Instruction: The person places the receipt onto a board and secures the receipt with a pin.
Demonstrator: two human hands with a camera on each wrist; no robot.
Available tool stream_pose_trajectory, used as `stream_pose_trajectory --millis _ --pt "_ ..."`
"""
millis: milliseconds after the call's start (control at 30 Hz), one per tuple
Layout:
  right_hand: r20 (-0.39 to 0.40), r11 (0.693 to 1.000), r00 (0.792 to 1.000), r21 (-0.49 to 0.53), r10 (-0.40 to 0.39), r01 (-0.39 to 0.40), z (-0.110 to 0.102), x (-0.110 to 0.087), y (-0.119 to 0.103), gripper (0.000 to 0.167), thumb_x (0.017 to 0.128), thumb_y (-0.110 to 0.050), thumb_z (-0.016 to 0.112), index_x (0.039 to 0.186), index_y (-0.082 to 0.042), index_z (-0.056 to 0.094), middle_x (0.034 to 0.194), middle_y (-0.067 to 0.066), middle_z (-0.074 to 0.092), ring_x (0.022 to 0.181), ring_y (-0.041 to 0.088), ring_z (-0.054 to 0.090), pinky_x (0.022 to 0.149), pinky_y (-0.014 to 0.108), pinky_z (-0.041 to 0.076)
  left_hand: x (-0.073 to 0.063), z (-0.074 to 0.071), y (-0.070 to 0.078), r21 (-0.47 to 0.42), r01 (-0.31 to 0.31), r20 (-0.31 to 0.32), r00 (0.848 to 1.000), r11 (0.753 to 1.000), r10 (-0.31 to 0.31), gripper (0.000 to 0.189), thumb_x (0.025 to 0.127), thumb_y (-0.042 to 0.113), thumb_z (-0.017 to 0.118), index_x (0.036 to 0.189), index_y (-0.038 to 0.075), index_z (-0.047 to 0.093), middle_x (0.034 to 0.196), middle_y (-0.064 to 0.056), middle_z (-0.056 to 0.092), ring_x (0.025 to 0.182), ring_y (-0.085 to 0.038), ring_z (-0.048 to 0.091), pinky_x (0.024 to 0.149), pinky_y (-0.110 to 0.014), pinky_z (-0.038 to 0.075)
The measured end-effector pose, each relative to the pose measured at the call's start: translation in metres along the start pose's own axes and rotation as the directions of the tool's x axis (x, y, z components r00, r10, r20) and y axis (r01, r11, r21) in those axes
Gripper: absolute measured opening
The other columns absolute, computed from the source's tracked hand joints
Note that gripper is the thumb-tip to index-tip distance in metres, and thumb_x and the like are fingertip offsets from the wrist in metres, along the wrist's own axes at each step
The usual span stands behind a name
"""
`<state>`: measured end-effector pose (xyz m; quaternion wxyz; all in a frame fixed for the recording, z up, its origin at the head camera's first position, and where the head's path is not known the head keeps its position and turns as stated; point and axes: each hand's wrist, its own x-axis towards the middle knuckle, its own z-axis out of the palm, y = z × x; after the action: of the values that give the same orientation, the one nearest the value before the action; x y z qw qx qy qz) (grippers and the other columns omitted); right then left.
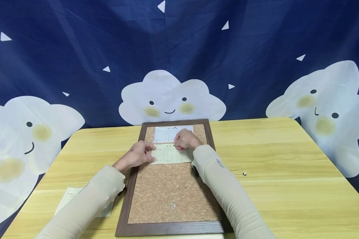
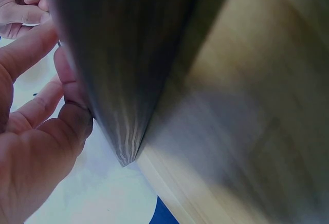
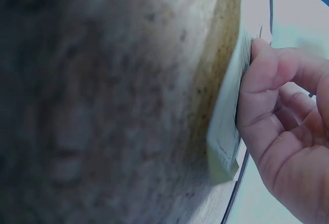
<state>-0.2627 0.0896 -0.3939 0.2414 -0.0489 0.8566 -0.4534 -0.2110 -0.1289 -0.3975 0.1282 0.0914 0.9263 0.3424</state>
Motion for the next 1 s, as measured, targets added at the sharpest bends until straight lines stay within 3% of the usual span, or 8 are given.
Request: stream_pose_trajectory --millis 200,467,833,1000 --pt "-0.002 1.0 1.0 -0.013 -0.004 0.004 0.0002 0.0 -0.0005 0.009 0.096 0.001 0.058 0.09 0.003 0.065 0.068 0.007 0.061 0.057 0.012 0.053 0.056 0.026 0.053 -0.0007 -0.0006 -0.0008 -0.005 0.002 0.003 1.0 1.0 -0.002 0.042 0.081 0.007 0.082 0.12 0.0 0.068 0.106 -0.009 0.054 0.094 -0.023 0.047 0.084 -0.038 0.043" --pt "0.001 1.0 1.0 -0.013 -0.009 0.009 -0.0001 -0.001 -0.0012 0.01 0.096 0.001 0.058 0.09 0.003 0.065 0.068 0.007 0.061 0.057 0.012 0.053 0.056 0.027 0.054 -0.0009 0.0001 -0.0005 0.003 0.013 -0.005 1.0 1.0 -0.013 0.042 0.08 0.006 0.083 0.119 0.0 0.068 0.115 -0.011 0.057 0.101 -0.024 0.05 0.092 -0.041 0.044" --pt "-0.012 0.999 1.0 -0.032 -0.018 0.018 -0.0006 -0.001 0.0003 0.009 0.095 0.0 0.059 0.089 0.002 0.066 0.069 0.007 0.062 0.057 0.012 0.053 0.057 0.026 0.054 0.0004 0.0008 -0.0013 0.007 -0.003 0.002 1.0 1.0 0.003 0.043 0.08 0.007 0.083 0.119 0.0 0.068 0.109 -0.009 0.055 0.096 -0.023 0.048 0.086 -0.04 0.044" --pt "-0.017 0.999 1.0 -0.034 -0.017 0.017 0.0 -0.0007 0.0003 0.009 0.095 0.0 0.06 0.089 0.002 0.066 0.069 0.007 0.062 0.058 0.012 0.053 0.056 0.026 0.054 0.0009 0.0011 -0.0014 0.001 0.006 0.003 1.0 1.0 -0.006 0.042 0.081 0.008 0.083 0.12 0.001 0.068 0.113 -0.01 0.056 0.099 -0.024 0.049 0.09 -0.041 0.044"
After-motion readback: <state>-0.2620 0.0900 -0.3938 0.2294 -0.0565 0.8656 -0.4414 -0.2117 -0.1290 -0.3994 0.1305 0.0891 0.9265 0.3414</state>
